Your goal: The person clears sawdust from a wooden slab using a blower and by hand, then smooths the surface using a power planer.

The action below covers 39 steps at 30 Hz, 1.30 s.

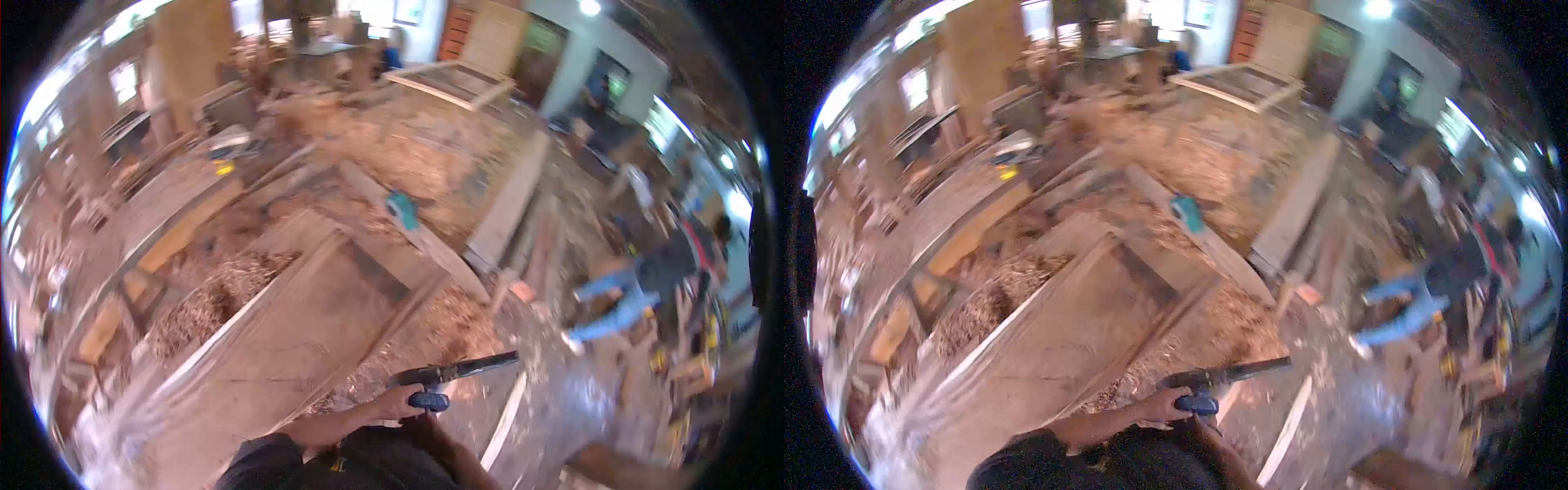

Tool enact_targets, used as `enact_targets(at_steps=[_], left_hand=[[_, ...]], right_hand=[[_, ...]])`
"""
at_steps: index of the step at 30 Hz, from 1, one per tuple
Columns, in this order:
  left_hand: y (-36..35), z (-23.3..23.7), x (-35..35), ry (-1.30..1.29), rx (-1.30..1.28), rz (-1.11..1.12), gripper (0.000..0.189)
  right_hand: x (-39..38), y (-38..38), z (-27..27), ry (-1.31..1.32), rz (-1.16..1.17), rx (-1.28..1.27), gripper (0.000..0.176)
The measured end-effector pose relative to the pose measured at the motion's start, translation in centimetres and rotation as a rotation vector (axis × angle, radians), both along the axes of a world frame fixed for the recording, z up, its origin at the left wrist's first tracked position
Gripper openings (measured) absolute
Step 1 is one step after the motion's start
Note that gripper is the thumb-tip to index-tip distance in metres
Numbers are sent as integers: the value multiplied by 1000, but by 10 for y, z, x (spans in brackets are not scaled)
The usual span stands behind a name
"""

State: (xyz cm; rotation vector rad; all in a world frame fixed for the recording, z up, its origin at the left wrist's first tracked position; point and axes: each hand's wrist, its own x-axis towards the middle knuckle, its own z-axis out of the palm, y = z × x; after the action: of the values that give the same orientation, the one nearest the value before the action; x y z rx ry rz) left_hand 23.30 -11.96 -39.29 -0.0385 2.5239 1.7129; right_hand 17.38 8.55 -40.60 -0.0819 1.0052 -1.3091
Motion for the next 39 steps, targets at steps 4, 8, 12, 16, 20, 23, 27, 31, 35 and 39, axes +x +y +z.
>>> enact_targets(at_steps=[4,8,12,16,20,23,27,31,35,39], left_hand=[[-41,5,-54,-164,-79,127,54],[-50,40,-122,-312,-303,16,52],[-30,69,-183,-383,-324,-82,54],[-25,37,-252,-364,-326,-4,54],[-44,37,-312,-376,-209,175,54],[-46,4,-350,-431,-138,294,57],[-71,-35,-416,-302,-123,556,61],[-97,-27,-478,-210,88,823,65],[-134,-1,-518,-305,284,941,70],[-163,22,-529,-335,384,938,73]], right_hand=[[-148,77,-54,88,-105,171,44],[-381,135,-268,54,-669,380,43],[-497,86,-206,82,-599,515,53],[-591,32,-230,181,-445,417,47],[-614,-8,-153,200,-455,317,36],[-637,-34,-130,276,-442,236,33],[-648,-80,-80,431,-369,399,31],[-604,-139,-24,495,-24,420,35],[-570,-217,12,604,195,53,46],[-591,-257,-10,835,187,154,49]])
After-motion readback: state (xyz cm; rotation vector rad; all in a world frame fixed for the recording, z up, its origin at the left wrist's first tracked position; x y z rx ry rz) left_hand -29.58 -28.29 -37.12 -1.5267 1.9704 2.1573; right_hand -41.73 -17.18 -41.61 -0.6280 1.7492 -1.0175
